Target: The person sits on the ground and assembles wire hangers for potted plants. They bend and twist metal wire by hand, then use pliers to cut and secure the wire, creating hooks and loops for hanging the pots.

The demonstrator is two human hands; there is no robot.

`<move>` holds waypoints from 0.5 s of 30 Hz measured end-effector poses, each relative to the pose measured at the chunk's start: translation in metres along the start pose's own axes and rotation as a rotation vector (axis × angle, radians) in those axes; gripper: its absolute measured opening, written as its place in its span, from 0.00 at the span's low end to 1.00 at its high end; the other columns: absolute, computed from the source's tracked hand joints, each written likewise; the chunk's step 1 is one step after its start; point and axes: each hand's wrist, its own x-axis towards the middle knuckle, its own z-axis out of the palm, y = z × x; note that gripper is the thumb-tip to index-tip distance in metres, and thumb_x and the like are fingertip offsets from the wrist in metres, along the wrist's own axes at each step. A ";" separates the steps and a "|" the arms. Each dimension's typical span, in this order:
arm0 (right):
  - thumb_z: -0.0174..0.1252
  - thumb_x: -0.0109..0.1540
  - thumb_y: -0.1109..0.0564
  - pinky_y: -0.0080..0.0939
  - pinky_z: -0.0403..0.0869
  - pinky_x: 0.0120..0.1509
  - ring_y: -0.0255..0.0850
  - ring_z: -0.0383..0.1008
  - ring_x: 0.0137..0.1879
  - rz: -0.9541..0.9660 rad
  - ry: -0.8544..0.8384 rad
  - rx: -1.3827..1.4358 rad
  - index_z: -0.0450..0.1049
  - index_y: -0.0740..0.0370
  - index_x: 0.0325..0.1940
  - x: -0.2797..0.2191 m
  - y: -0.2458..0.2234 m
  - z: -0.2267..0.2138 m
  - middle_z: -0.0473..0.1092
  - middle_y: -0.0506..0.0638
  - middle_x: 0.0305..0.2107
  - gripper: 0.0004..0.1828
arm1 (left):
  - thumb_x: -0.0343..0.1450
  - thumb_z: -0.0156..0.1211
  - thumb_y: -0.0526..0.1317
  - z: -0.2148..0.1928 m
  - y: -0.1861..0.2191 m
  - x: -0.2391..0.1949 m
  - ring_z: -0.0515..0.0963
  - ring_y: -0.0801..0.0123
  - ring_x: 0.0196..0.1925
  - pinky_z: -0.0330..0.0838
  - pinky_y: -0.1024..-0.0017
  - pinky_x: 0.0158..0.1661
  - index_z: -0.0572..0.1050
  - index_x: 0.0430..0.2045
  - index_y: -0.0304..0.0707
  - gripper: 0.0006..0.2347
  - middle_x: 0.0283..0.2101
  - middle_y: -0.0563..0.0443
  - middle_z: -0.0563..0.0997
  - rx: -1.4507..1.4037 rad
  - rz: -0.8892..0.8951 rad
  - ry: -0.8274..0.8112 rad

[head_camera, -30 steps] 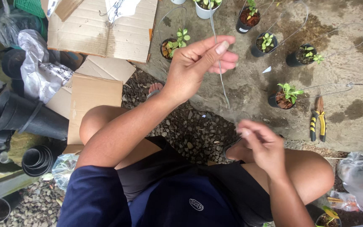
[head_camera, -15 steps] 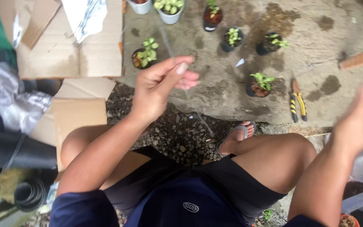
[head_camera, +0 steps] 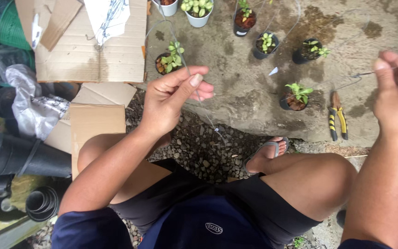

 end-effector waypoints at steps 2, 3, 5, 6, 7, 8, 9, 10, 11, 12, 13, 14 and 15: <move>0.61 0.78 0.57 0.33 0.73 0.63 0.34 0.74 0.52 0.079 0.008 0.006 0.73 0.68 0.56 -0.002 0.003 -0.001 0.76 0.49 0.46 0.09 | 0.81 0.54 0.36 -0.010 0.000 -0.004 0.88 0.67 0.41 0.87 0.69 0.45 0.78 0.53 0.34 0.09 0.42 0.43 0.87 -0.002 0.028 0.009; 0.59 0.78 0.57 0.33 0.74 0.62 0.34 0.75 0.52 0.071 -0.029 -0.002 0.73 0.68 0.55 -0.002 0.005 -0.003 0.76 0.50 0.46 0.10 | 0.81 0.54 0.35 -0.016 0.000 -0.006 0.88 0.67 0.42 0.86 0.69 0.46 0.77 0.54 0.34 0.09 0.43 0.43 0.86 -0.011 0.046 0.014; 0.57 0.78 0.56 0.33 0.75 0.60 0.34 0.76 0.52 0.051 -0.102 -0.015 0.74 0.68 0.54 -0.004 0.007 -0.008 0.75 0.50 0.44 0.10 | 0.81 0.54 0.34 -0.029 0.002 -0.012 0.87 0.67 0.43 0.86 0.68 0.47 0.77 0.55 0.34 0.09 0.44 0.42 0.85 -0.026 0.084 0.026; 0.57 0.79 0.56 0.34 0.75 0.61 0.35 0.76 0.52 0.051 -0.127 -0.022 0.74 0.69 0.53 -0.004 0.007 -0.010 0.75 0.51 0.45 0.11 | 0.82 0.54 0.34 -0.035 0.004 -0.016 0.87 0.67 0.43 0.86 0.68 0.47 0.77 0.55 0.33 0.09 0.44 0.42 0.85 -0.036 0.088 0.042; 0.56 0.80 0.55 0.35 0.75 0.61 0.36 0.76 0.53 0.049 -0.151 -0.029 0.74 0.70 0.53 -0.003 0.006 -0.012 0.75 0.52 0.46 0.12 | 0.82 0.54 0.34 -0.040 0.006 -0.019 0.87 0.66 0.44 0.86 0.68 0.48 0.77 0.55 0.33 0.09 0.45 0.42 0.85 -0.044 0.093 0.058; 0.56 0.81 0.55 0.35 0.75 0.62 0.37 0.76 0.53 0.047 -0.174 -0.035 0.74 0.70 0.53 -0.001 0.005 -0.012 0.75 0.54 0.47 0.13 | 0.82 0.54 0.34 -0.043 0.007 -0.023 0.87 0.66 0.44 0.85 0.68 0.48 0.77 0.55 0.32 0.09 0.45 0.41 0.85 -0.053 0.098 0.074; 0.55 0.80 0.54 0.36 0.75 0.62 0.37 0.76 0.53 0.040 -0.190 -0.064 0.74 0.70 0.53 0.001 0.004 -0.012 0.75 0.54 0.46 0.13 | 0.81 0.54 0.34 -0.046 0.008 -0.026 0.87 0.66 0.44 0.85 0.68 0.48 0.77 0.55 0.31 0.10 0.44 0.42 0.85 -0.055 0.067 0.107; 0.55 0.80 0.53 0.36 0.75 0.61 0.38 0.76 0.52 0.032 -0.207 -0.093 0.74 0.69 0.54 0.006 0.002 -0.014 0.75 0.55 0.46 0.14 | 0.81 0.54 0.34 -0.048 0.010 -0.029 0.87 0.66 0.44 0.84 0.68 0.48 0.77 0.55 0.31 0.10 0.43 0.42 0.85 -0.058 0.035 0.140; 0.54 0.80 0.53 0.37 0.76 0.61 0.38 0.76 0.52 0.027 -0.223 -0.123 0.74 0.69 0.54 0.010 -0.002 -0.015 0.75 0.55 0.45 0.14 | 0.81 0.55 0.34 -0.050 0.011 -0.031 0.87 0.66 0.44 0.84 0.69 0.48 0.77 0.54 0.30 0.10 0.42 0.42 0.85 -0.060 0.001 0.173; 0.54 0.79 0.54 0.37 0.76 0.62 0.39 0.76 0.53 0.016 -0.235 -0.100 0.74 0.69 0.54 0.013 -0.006 -0.012 0.75 0.56 0.45 0.14 | 0.81 0.55 0.34 -0.051 0.013 -0.030 0.87 0.66 0.44 0.84 0.69 0.48 0.77 0.55 0.29 0.10 0.42 0.42 0.85 -0.029 0.030 0.180; 0.53 0.79 0.54 0.37 0.76 0.63 0.39 0.76 0.54 0.005 -0.246 -0.078 0.74 0.70 0.54 0.017 -0.011 -0.009 0.75 0.56 0.45 0.13 | 0.81 0.55 0.34 -0.053 0.014 -0.029 0.86 0.65 0.44 0.83 0.69 0.48 0.77 0.55 0.29 0.10 0.42 0.42 0.85 0.002 0.060 0.187; 0.53 0.79 0.55 0.38 0.76 0.64 0.40 0.77 0.56 -0.007 -0.257 -0.057 0.74 0.70 0.54 0.020 -0.018 -0.006 0.75 0.57 0.45 0.13 | 0.82 0.55 0.34 -0.054 0.016 -0.028 0.86 0.65 0.44 0.83 0.69 0.48 0.77 0.55 0.29 0.10 0.43 0.42 0.85 0.033 0.090 0.194; 0.53 0.78 0.55 0.38 0.76 0.63 0.40 0.77 0.55 -0.021 -0.262 -0.053 0.74 0.70 0.54 0.024 -0.026 -0.002 0.75 0.57 0.46 0.13 | 0.82 0.55 0.34 -0.055 0.019 -0.027 0.87 0.65 0.44 0.83 0.69 0.47 0.77 0.55 0.28 0.10 0.42 0.42 0.85 0.040 0.099 0.197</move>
